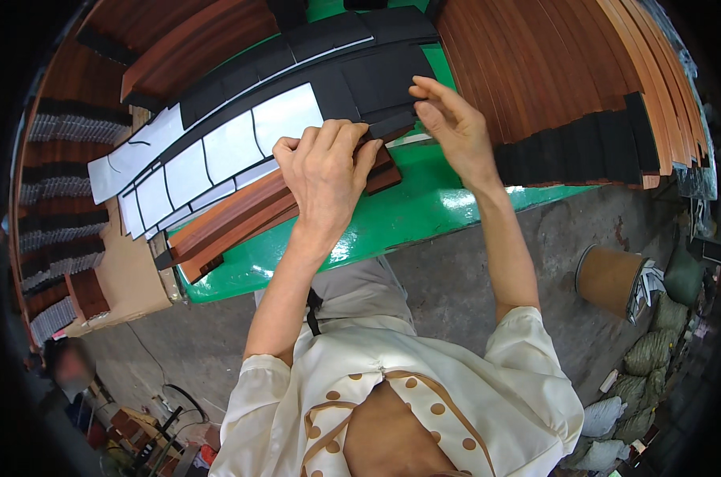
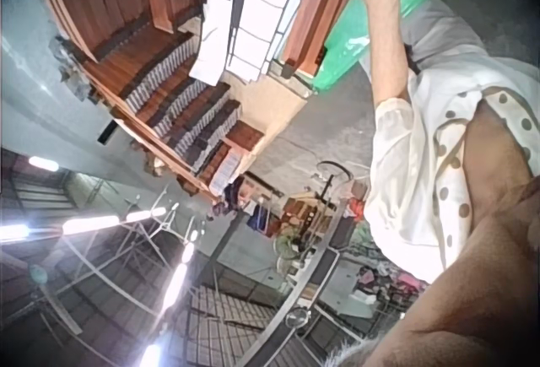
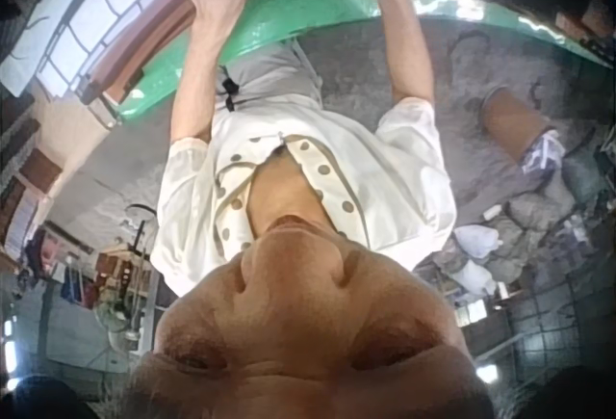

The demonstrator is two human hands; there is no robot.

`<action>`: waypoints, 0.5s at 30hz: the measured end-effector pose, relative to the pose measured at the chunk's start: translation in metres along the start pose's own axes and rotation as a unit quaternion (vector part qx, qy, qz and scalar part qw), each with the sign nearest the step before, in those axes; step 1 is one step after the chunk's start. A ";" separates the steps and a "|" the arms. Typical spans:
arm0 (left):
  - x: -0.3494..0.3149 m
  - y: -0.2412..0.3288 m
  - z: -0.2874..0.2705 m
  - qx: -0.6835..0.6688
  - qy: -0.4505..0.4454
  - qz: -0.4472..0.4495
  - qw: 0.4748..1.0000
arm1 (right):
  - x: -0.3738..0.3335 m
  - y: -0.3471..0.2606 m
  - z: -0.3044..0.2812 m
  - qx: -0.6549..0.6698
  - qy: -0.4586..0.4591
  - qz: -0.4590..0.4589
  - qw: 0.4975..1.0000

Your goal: Applying black adhesive strips to the edges of wood-patterned panels in a manufacturing setting.

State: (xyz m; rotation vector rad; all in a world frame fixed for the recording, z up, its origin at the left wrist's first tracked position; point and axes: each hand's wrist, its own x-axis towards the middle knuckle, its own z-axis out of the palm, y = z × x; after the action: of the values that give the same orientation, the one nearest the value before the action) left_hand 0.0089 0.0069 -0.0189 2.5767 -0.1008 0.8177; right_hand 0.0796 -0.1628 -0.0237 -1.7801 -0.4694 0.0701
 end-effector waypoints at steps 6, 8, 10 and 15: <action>0.002 0.000 -0.001 -0.006 0.000 0.002 1.000 | -0.004 -0.002 0.023 0.040 0.024 0.091 0.995; 0.002 0.001 0.001 -0.010 -0.003 -0.008 1.000 | -0.006 -0.001 0.029 0.022 0.054 0.071 0.996; 0.004 0.002 0.003 -0.005 0.001 -0.016 1.000 | -0.006 0.005 0.036 0.006 0.087 0.037 0.996; 0.004 0.002 0.003 -0.014 -0.001 -0.032 0.999 | -0.007 -0.003 0.047 0.005 0.144 0.058 0.988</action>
State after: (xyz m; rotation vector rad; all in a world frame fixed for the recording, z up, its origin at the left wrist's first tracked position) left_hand 0.0135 0.0042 -0.0184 2.5403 -0.0295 0.7848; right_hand 0.0587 -0.1217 -0.0345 -1.7721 -0.1582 -0.1031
